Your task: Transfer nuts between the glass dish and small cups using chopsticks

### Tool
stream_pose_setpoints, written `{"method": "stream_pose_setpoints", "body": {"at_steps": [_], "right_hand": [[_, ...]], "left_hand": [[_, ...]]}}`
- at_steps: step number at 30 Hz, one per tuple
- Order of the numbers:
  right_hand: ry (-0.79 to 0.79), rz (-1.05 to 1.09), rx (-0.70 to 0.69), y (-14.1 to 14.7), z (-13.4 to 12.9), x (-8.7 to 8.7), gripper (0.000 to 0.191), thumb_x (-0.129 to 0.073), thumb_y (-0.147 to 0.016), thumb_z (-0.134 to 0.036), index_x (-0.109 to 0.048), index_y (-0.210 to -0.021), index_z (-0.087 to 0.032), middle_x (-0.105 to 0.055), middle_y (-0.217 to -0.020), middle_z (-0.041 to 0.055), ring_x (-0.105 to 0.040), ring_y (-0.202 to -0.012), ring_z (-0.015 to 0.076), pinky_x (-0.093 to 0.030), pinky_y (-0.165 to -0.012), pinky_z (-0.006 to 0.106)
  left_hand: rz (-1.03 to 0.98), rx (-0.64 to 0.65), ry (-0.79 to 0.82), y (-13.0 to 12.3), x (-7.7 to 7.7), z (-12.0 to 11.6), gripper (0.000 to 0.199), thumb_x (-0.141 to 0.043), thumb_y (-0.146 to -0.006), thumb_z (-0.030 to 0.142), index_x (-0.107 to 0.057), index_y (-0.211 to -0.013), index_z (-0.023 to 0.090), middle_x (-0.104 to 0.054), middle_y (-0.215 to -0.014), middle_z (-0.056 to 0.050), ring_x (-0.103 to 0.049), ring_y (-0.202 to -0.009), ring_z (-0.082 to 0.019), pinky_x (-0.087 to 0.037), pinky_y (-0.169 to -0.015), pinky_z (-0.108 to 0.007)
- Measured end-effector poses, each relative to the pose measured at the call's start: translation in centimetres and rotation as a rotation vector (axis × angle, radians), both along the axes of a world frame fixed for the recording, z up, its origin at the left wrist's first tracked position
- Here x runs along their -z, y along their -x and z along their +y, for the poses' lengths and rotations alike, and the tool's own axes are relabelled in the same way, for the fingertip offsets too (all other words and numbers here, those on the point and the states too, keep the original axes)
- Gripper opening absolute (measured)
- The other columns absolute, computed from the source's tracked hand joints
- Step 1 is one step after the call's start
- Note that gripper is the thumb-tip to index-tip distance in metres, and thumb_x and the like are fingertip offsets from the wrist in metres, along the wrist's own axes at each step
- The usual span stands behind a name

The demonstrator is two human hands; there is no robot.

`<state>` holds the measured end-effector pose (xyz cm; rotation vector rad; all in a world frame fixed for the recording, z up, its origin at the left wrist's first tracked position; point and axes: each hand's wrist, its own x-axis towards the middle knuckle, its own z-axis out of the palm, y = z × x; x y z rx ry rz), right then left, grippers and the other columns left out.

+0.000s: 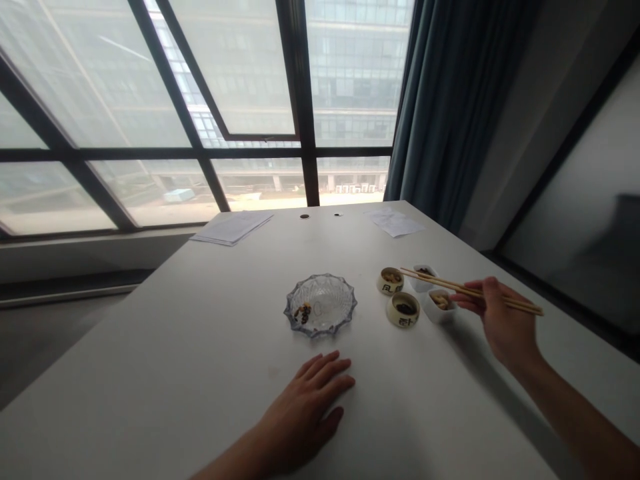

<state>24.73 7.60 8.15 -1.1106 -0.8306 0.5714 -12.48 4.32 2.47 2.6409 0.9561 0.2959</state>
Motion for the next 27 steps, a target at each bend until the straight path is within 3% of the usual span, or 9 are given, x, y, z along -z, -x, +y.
{"method": "stream_pose_setpoints", "body": {"at_steps": [7,11,18,27], "right_hand": [[0.076,-0.023,-0.055,2.7,-6.0,0.7,0.039,-0.067,-0.09,-0.054,-0.073,-0.089,-0.016,-0.078,-0.076,0.0122,-0.077,-0.067,0.0238,-0.065,-0.063,0.03],[0.138,-0.071,-0.167,4.4,-7.9,1.7,0.041,-0.064,-0.092,-0.054,-0.075,-0.09,-0.015,-0.077,-0.074,0.0129,-0.076,-0.065,0.025,-0.064,-0.061,0.033],[0.211,0.024,-0.288,5.2,-8.2,3.1,0.043,-0.069,-0.086,-0.057,-0.076,-0.084,-0.015,-0.075,-0.069,0.0139,-0.074,-0.061,0.0244,-0.062,-0.057,0.031],[0.157,0.094,-0.275,4.2,-8.0,2.1,0.041,-0.072,-0.084,-0.055,-0.077,-0.081,-0.015,-0.074,-0.065,0.0128,-0.071,-0.055,0.0206,-0.06,-0.053,0.027]], "left_hand": [[-0.024,-0.018,-0.024,0.0,0.3,0.1,0.049,-0.056,-0.09,0.017,-0.055,-0.136,0.035,-0.049,-0.153,0.0,-0.037,-0.146,-0.026,-0.035,-0.119,-0.049],[-0.016,-0.013,-0.016,0.0,0.3,0.2,0.047,-0.055,-0.092,0.019,-0.054,-0.137,0.035,-0.048,-0.154,0.0,-0.035,-0.147,-0.027,-0.034,-0.119,-0.05],[-0.022,0.016,-0.011,0.0,0.0,0.2,0.049,-0.055,-0.092,0.019,-0.053,-0.14,0.032,-0.048,-0.154,-0.003,-0.034,-0.147,-0.027,-0.031,-0.12,-0.05],[-0.047,0.023,-0.023,0.0,-0.2,0.1,0.048,-0.054,-0.092,0.019,-0.054,-0.139,0.031,-0.05,-0.153,-0.004,-0.037,-0.146,-0.027,-0.031,-0.12,-0.048]]}}
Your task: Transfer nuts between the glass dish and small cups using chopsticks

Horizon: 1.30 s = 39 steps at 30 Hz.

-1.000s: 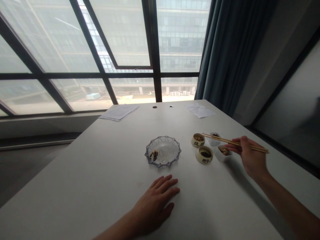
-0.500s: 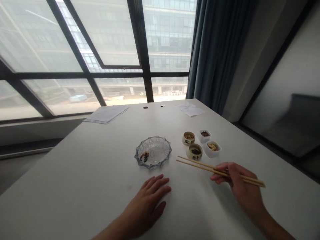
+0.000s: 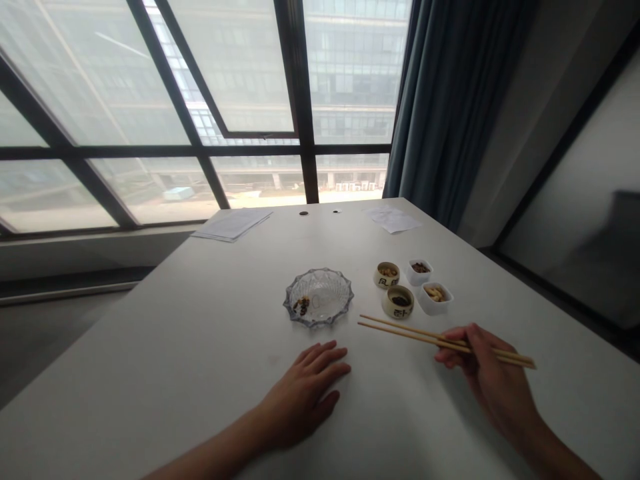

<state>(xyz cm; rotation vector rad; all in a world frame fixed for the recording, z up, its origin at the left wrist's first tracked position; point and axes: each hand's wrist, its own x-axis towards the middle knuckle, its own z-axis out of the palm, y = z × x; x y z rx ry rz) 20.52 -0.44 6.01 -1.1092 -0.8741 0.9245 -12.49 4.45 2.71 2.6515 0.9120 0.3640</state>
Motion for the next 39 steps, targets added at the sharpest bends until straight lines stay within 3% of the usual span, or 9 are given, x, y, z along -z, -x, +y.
{"method": "stream_pose_setpoints", "body": {"at_steps": [7,12,20,25,31,39], "right_hand": [[-0.035,-0.018,0.001,0.8,0.0,-0.1,0.04,-0.069,-0.088,-0.054,-0.076,-0.081,-0.015,-0.074,-0.063,0.0117,-0.071,-0.055,0.0199,-0.059,-0.053,0.026],[-0.084,-0.112,0.007,0.7,-0.3,0.3,0.036,-0.067,-0.091,-0.05,-0.077,-0.086,-0.016,-0.077,-0.073,0.0118,-0.074,-0.062,0.0219,-0.061,-0.058,0.029],[-0.132,-0.238,0.005,3.0,2.1,-2.3,0.038,-0.067,-0.09,-0.052,-0.077,-0.091,-0.015,-0.079,-0.082,0.0124,-0.078,-0.075,0.0273,-0.065,-0.063,0.034],[-0.181,-0.333,-0.153,6.6,5.9,-2.5,0.037,-0.063,-0.094,-0.051,-0.076,-0.088,-0.017,-0.078,-0.08,0.0093,-0.077,-0.07,0.0242,-0.064,-0.061,0.034],[-0.415,-0.669,-0.454,9.9,9.4,-2.6,0.031,-0.057,-0.098,-0.04,-0.076,-0.084,-0.02,-0.074,-0.081,0.0066,-0.069,-0.071,0.0197,-0.057,-0.066,0.032],[-0.458,-0.74,-0.601,12.1,11.7,-2.2,0.032,-0.053,-0.101,-0.034,-0.074,-0.082,-0.021,-0.072,-0.083,0.0055,-0.067,-0.075,0.0189,-0.052,-0.072,0.032]], "left_hand": [[-0.003,-0.001,-0.012,0.0,0.2,0.0,0.047,-0.055,-0.093,0.022,-0.054,-0.139,0.031,-0.05,-0.153,-0.004,-0.036,-0.146,-0.027,-0.031,-0.12,-0.048],[-0.027,0.005,-0.02,-0.2,0.1,-0.1,0.046,-0.054,-0.093,0.021,-0.053,-0.138,0.031,-0.05,-0.152,-0.003,-0.037,-0.145,-0.025,-0.03,-0.12,-0.047],[-0.046,0.005,-0.016,-0.4,0.2,-0.2,0.045,-0.057,-0.09,0.022,-0.055,-0.134,0.029,-0.052,-0.15,-0.005,-0.039,-0.144,-0.027,-0.029,-0.12,-0.049],[-0.038,-0.005,-0.005,-0.4,0.0,-0.4,0.045,-0.058,-0.09,0.023,-0.055,-0.134,0.029,-0.052,-0.15,-0.005,-0.038,-0.145,-0.027,-0.028,-0.121,-0.049],[-0.052,-0.005,-0.001,-0.4,0.0,-0.7,0.044,-0.059,-0.091,0.027,-0.053,-0.135,0.029,-0.051,-0.151,-0.004,-0.036,-0.146,-0.027,-0.026,-0.121,-0.048],[-0.057,-0.011,0.005,-0.4,0.0,-0.9,0.042,-0.058,-0.094,0.033,-0.052,-0.136,0.029,-0.05,-0.152,-0.005,-0.036,-0.146,-0.027,-0.025,-0.122,-0.048]]}}
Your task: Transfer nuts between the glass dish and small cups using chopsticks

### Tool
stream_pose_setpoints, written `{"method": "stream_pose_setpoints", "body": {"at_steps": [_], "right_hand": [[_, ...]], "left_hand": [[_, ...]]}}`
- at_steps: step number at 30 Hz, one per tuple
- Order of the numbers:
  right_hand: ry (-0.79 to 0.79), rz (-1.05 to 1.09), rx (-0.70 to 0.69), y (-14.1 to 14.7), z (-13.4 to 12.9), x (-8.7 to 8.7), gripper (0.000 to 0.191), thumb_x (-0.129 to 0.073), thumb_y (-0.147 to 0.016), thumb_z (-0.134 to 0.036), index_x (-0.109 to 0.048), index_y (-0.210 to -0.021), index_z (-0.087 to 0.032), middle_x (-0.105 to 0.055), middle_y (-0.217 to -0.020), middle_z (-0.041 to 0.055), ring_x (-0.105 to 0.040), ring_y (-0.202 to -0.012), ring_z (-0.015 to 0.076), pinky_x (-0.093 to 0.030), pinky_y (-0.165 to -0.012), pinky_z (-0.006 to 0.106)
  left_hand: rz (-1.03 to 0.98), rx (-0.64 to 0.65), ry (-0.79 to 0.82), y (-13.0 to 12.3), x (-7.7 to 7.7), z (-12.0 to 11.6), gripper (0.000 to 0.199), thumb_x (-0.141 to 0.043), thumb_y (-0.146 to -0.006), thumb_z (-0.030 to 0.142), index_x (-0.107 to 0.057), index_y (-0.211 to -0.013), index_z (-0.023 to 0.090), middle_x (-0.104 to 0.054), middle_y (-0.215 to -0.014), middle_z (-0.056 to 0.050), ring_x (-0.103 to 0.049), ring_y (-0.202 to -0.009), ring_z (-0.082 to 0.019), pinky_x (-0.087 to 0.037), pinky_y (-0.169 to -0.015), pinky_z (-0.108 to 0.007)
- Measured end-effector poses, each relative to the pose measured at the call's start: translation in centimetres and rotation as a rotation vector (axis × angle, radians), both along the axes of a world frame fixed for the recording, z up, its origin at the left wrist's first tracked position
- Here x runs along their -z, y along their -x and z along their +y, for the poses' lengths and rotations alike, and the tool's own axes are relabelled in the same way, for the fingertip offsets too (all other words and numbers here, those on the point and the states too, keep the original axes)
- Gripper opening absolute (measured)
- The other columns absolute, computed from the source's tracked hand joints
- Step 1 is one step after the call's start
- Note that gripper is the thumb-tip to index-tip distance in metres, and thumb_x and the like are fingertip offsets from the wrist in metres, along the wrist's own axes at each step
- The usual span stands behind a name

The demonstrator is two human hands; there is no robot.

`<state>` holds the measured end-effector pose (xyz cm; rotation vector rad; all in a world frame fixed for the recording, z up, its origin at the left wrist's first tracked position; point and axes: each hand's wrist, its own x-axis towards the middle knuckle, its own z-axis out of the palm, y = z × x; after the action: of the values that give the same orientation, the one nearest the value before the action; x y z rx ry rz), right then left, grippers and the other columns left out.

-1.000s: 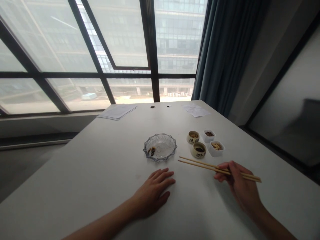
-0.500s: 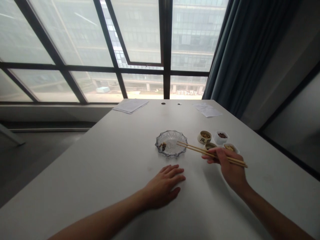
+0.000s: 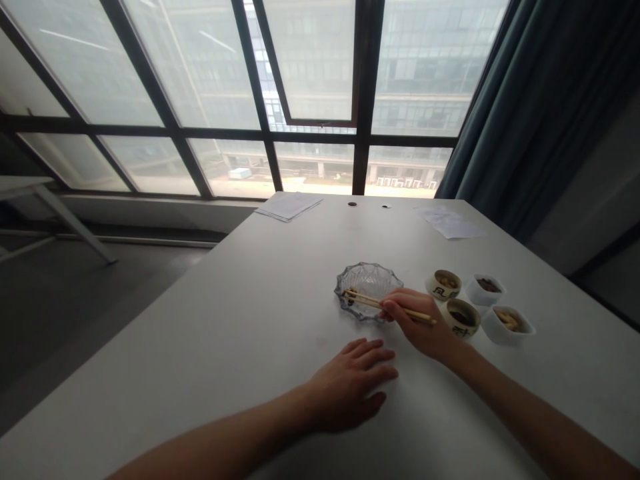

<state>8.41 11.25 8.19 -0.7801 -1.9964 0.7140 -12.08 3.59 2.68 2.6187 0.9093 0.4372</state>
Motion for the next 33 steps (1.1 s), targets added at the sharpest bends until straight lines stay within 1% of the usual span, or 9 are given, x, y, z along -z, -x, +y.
{"method": "stream_pose_setpoints", "body": {"at_steps": [3,6,10,14,18,22,27,30,33], "right_hand": [[-0.004,0.037,-0.031,0.1,0.6,0.7,0.032,-0.051,-0.102,-0.034,-0.076,-0.089,-0.02,-0.074,-0.085,0.0061,-0.069,-0.076,0.0193,-0.053,-0.071,0.032],[0.004,0.056,-0.016,0.1,0.9,1.5,0.032,-0.051,-0.102,-0.036,-0.078,-0.09,-0.021,-0.075,-0.084,0.0061,-0.071,-0.073,0.0195,-0.055,-0.068,0.031],[0.129,0.161,0.099,0.2,1.1,2.5,0.032,-0.055,-0.1,-0.042,-0.077,-0.089,-0.021,-0.077,-0.081,0.0067,-0.072,-0.066,0.0204,-0.058,-0.061,0.031],[0.269,0.254,0.204,0.3,1.5,2.5,0.035,-0.061,-0.095,-0.049,-0.074,-0.081,-0.019,-0.076,-0.071,0.0065,-0.071,-0.058,0.0204,-0.057,-0.055,0.03],[0.222,0.251,0.244,0.3,2.3,2.1,0.039,-0.062,-0.094,-0.051,-0.071,-0.074,-0.019,-0.07,-0.059,0.0034,-0.06,-0.047,0.0148,-0.048,-0.046,0.025],[0.184,0.326,0.276,0.5,3.0,2.6,0.045,-0.055,-0.097,-0.053,-0.069,-0.073,-0.019,-0.063,-0.051,0.0005,-0.051,-0.041,0.012,-0.04,-0.042,0.023],[0.185,0.395,0.352,1.2,2.9,3.1,0.048,-0.054,-0.096,-0.056,-0.066,-0.07,-0.019,-0.065,-0.052,0.0024,-0.056,-0.042,0.0142,-0.046,-0.045,0.026],[0.151,0.386,0.408,1.1,2.5,2.5,0.048,-0.055,-0.096,-0.057,-0.068,-0.071,-0.018,-0.066,-0.053,0.0036,-0.059,-0.043,0.0153,-0.049,-0.046,0.027],[0.101,0.402,0.443,0.1,2.1,1.3,0.049,-0.055,-0.096,-0.057,-0.07,-0.072,-0.017,-0.067,-0.053,0.0035,-0.061,-0.044,0.0155,-0.051,-0.047,0.027]], "left_hand": [[-0.001,-0.001,-0.007,0.0,0.2,0.0,0.043,-0.058,-0.094,0.034,-0.052,-0.136,0.028,-0.051,-0.152,-0.005,-0.037,-0.146,-0.027,-0.025,-0.122,-0.048],[0.004,0.001,-0.012,0.0,0.3,0.0,0.042,-0.056,-0.095,0.035,-0.052,-0.137,0.028,-0.05,-0.152,-0.005,-0.037,-0.146,-0.027,-0.024,-0.122,-0.047],[0.005,-0.001,-0.008,0.0,0.3,0.0,0.041,-0.054,-0.096,0.036,-0.051,-0.137,0.028,-0.049,-0.153,-0.004,-0.036,-0.146,-0.026,-0.024,-0.122,-0.046],[0.011,0.003,-0.006,0.1,0.2,0.0,0.042,-0.055,-0.096,0.036,-0.051,-0.137,0.028,-0.048,-0.154,-0.004,-0.035,-0.147,-0.026,-0.023,-0.122,-0.046],[0.012,0.002,-0.008,0.0,0.2,0.1,0.042,-0.054,-0.096,0.037,-0.051,-0.138,0.028,-0.049,-0.154,-0.004,-0.035,-0.147,-0.027,-0.024,-0.122,-0.046],[0.008,0.002,-0.003,0.0,0.2,0.1,0.042,-0.054,-0.096,0.037,-0.051,-0.138,0.028,-0.049,-0.153,-0.005,-0.036,-0.146,-0.027,-0.026,-0.122,-0.047],[0.009,0.004,0.003,0.1,0.1,0.0,0.042,-0.054,-0.096,0.037,-0.051,-0.138,0.028,-0.048,-0.154,-0.005,-0.035,-0.147,-0.027,-0.025,-0.122,-0.046],[0.009,0.001,0.005,0.1,0.1,0.0,0.042,-0.055,-0.096,0.037,-0.051,-0.138,0.029,-0.049,-0.154,-0.004,-0.035,-0.147,-0.027,-0.025,-0.122,-0.046],[0.009,0.0,0.011,0.1,0.1,0.0,0.042,-0.055,-0.096,0.036,-0.051,-0.137,0.029,-0.049,-0.154,-0.004,-0.035,-0.147,-0.027,-0.025,-0.122,-0.047]]}}
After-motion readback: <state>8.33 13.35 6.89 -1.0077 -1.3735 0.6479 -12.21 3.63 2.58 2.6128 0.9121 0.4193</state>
